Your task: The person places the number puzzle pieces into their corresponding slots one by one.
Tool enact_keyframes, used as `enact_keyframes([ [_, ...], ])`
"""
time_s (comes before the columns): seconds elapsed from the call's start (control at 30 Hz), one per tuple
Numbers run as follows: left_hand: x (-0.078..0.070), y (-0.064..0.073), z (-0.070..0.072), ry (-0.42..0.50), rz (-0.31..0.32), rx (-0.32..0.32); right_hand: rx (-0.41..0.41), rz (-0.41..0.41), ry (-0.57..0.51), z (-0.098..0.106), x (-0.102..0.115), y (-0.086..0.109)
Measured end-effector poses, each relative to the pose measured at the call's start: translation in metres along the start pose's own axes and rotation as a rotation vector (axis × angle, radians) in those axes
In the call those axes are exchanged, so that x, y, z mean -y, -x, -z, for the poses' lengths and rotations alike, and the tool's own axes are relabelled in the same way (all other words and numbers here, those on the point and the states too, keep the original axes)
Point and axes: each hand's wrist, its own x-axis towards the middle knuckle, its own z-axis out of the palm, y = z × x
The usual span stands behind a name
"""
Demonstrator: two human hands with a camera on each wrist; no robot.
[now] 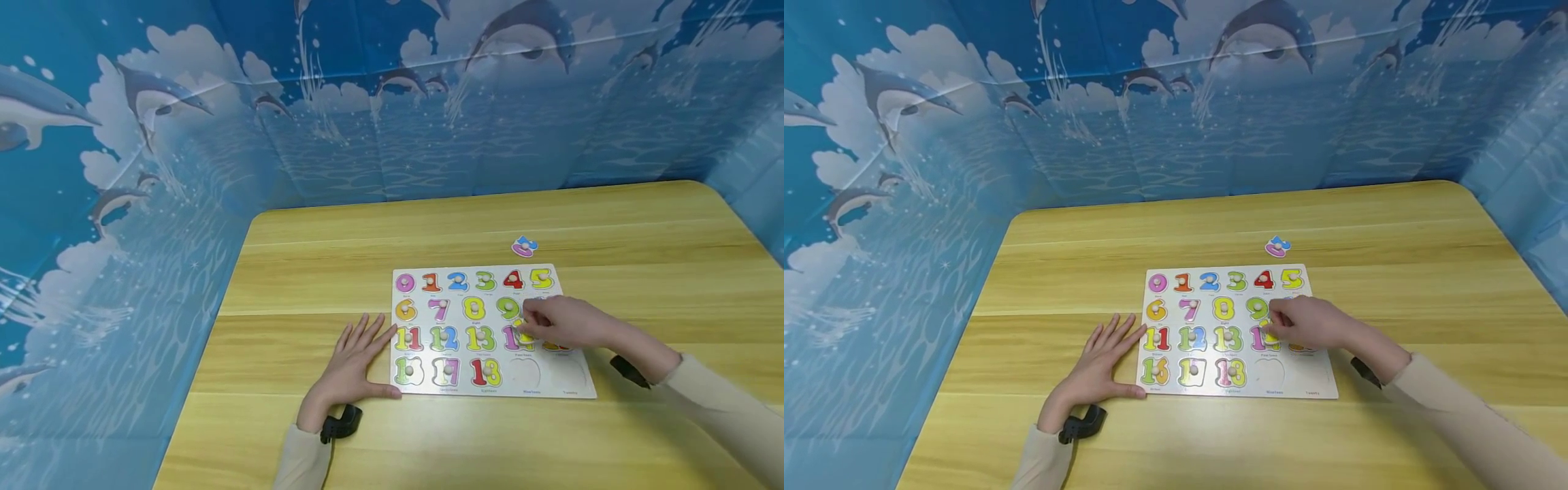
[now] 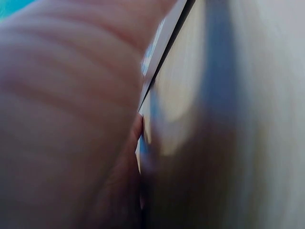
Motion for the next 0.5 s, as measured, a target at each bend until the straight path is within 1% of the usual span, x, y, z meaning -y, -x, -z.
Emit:
enact_keyframes([
  [0.13, 0.0, 0.001, 0.001, 0.001, -0.002, -0.008, 0.029, 0.063, -0.009, -0.015, 0.006, 0.016],
  [0.27, 0.002, 0.001, 0.001, -0.001, -0.01, -0.017, 0.033, 0.087, -0.015, -0.027, 0.009, 0.024],
  [0.5, 0.002, 0.0, -0.001, 0.003, -0.016, -0.019, 0.012, 0.031, -0.006, -0.042, 0.012, 0.025],
])
